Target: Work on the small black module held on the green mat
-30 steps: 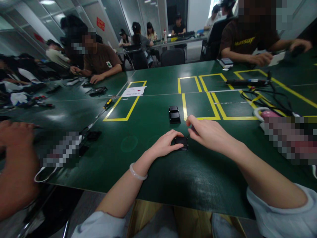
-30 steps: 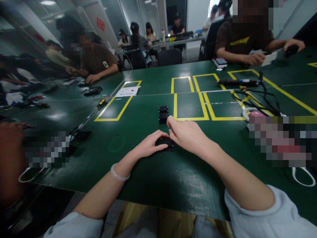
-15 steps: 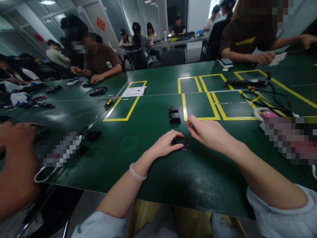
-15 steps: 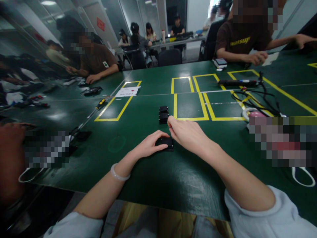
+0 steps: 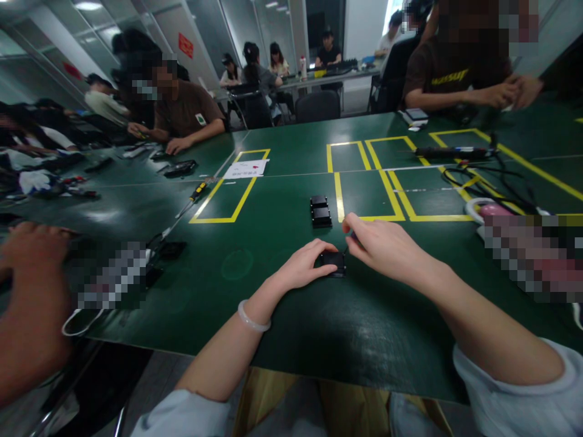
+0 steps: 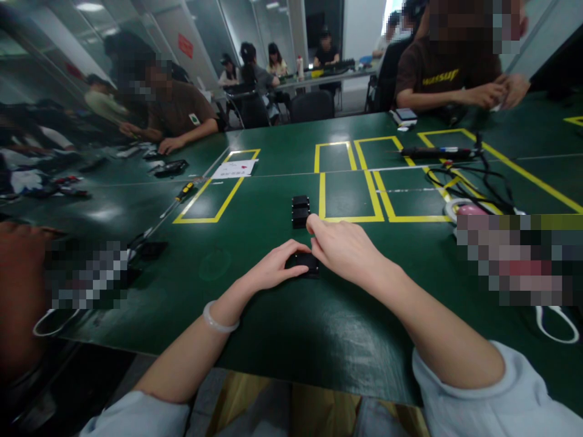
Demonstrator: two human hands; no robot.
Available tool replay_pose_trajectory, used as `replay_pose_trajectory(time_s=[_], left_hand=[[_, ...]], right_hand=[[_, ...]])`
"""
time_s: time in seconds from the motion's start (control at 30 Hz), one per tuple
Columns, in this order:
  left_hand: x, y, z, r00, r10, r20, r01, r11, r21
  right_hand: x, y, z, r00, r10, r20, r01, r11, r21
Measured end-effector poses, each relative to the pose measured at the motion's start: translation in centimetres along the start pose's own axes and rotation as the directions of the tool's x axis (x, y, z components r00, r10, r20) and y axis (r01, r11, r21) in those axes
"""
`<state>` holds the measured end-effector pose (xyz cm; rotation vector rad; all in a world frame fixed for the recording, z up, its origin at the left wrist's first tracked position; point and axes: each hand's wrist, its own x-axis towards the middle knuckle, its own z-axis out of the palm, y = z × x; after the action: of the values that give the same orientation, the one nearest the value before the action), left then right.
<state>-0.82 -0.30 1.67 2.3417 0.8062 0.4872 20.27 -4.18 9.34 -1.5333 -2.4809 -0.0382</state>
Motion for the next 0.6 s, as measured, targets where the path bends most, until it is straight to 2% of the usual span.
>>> replay_pose_trajectory(time_s=[0.2, 0.4, 0.6], left_hand=[[0.04, -0.08, 0.04, 1.0, -0.003, 0.004, 0.003, 1.0, 0.004], [-0.01, -0.02, -0.02, 1.0, 0.003, -0.003, -0.003, 1.0, 0.0], [0.02, 0.04, -0.02, 1.0, 0.007, -0.004, -0.007, 1.0, 0.0]], right_hand=[[0.21, -0.12, -0.12, 0.998, 0.03, 0.049, -0.028, 0.999, -0.044], [-0.02, -0.17, -0.2, 1.0, 0.008, 0.019, -0.009, 0.999, 0.05], [0.13, -0.11, -0.05, 0.999, 0.019, 0.032, -0.019, 1.0, 0.001]])
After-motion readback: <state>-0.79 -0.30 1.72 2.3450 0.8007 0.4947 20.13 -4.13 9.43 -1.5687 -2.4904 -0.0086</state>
